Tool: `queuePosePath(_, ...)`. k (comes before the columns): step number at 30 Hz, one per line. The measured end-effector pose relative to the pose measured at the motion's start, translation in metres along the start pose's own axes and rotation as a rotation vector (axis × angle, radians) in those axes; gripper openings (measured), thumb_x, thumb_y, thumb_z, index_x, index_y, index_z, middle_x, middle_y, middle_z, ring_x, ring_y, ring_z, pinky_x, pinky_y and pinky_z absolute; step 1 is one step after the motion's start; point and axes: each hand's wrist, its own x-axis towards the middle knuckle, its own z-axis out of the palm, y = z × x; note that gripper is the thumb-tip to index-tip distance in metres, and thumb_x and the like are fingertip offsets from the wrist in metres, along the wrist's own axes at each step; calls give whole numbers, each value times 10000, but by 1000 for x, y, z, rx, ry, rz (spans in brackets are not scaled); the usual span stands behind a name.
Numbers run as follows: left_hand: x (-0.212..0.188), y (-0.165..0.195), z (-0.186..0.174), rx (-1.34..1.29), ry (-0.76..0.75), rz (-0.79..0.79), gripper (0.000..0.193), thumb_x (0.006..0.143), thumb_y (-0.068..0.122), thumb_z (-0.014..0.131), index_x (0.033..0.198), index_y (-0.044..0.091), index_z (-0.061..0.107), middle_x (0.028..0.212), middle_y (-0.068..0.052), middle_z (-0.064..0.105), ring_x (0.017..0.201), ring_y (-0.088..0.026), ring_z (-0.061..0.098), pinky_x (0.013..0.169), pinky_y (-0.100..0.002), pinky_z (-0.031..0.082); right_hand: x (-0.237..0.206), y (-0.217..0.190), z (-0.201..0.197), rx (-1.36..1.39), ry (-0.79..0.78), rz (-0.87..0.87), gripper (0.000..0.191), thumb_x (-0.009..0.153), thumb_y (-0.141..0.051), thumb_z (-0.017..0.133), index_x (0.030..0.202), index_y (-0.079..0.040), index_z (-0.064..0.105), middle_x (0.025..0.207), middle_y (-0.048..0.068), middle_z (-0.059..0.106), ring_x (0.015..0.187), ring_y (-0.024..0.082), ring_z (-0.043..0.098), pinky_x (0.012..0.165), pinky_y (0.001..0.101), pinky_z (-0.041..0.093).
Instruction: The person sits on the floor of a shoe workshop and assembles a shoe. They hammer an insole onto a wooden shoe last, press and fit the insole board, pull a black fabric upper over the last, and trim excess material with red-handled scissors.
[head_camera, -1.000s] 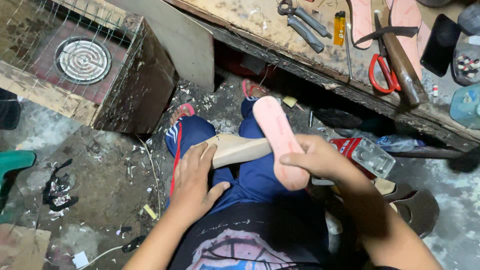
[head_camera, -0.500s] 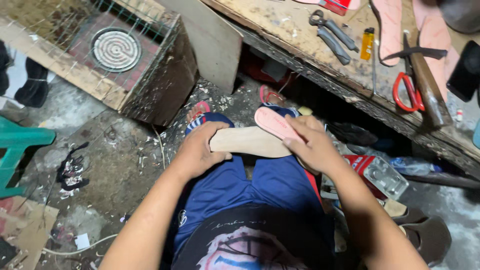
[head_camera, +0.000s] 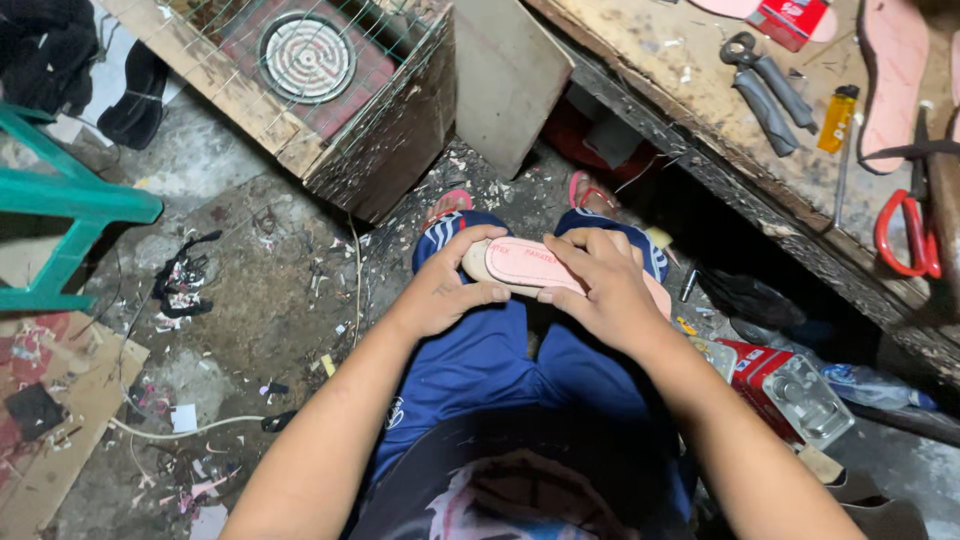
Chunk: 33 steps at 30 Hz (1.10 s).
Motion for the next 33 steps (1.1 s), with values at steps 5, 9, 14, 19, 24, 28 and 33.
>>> queuePosePath(5, 0, -2, -10, 13, -1, 16, 749, 802, 111, 858, 1454, 35, 497, 1374, -80, 620, 1298, -166, 567, 1132, -321, 434, 15, -4, 9, 46, -17, -56, 622, 782, -346, 817, 1332, -99, 661, 1231, 55, 667, 1138, 276, 580, 964, 409, 381)
queuePosePath(9, 1, -5, -17, 3, -3, 9, 771, 802, 134, 862, 1469, 33, 491, 1402, -89, 617, 1323, -174, 562, 1149, -321, 423, 24, -4, 11, 53, -60, -22, 633, 771, -372, 823, 1330, -116, 674, 1209, 43, 670, 1112, 267, 579, 946, 402, 379)
queuePosePath(14, 4, -6, -22, 58, -11, 13, 778, 807, 154, 864, 1479, 31, 492, 1409, -102, 622, 1341, -186, 557, 1163, -329, 411, 32, -2, 14, 46, -93, -17, 639, 757, -391, 826, 1325, -136, 682, 1181, 39, 666, 1084, 265, 570, 927, 405, 375)
queuePosePath(19, 5, 1, -20, 99, -14, 45, 782, 825, 177, 850, 1495, 49, 468, 1427, -105, 594, 1359, -213, 543, 1166, -344, 397, 33, 1, 15, 33, -93, -17, 663, 740, -418, 834, 1319, -133, 683, 1177, 47, 660, 1078, 271, 566, 922, 408, 374)
queuePosePath(24, 2, 2, -15, 683, 136, 283, 680, 876, 209, 830, 1457, 32, 523, 1372, -196, 606, 1250, -326, 564, 1056, -422, 407, 26, 0, 17, 5, -31, -43, 657, 740, -417, 835, 1313, -130, 690, 1172, 53, 658, 1113, 285, 564, 950, 415, 370)
queuePosePath(28, 11, -11, 8, -121, 174, -290, 468, 954, 239, 691, 1364, 50, 567, 1071, -123, 679, 844, -178, 643, 666, -297, 547, 22, -1, 17, -8, -14, -44, 653, 733, -423, 842, 1295, -125, 694, 1175, 47, 671, 1119, 292, 575, 960, 430, 366)
queuePosePath(33, 8, -16, 7, -267, 253, -225, 416, 964, 186, 666, 1338, 20, 588, 1083, -122, 699, 871, -173, 694, 714, -308, 609, 7, 22, -14, -80, 127, -1, 720, 741, -384, 852, 1332, -29, 647, 1219, 144, 656, 1101, 354, 598, 938, 476, 430)
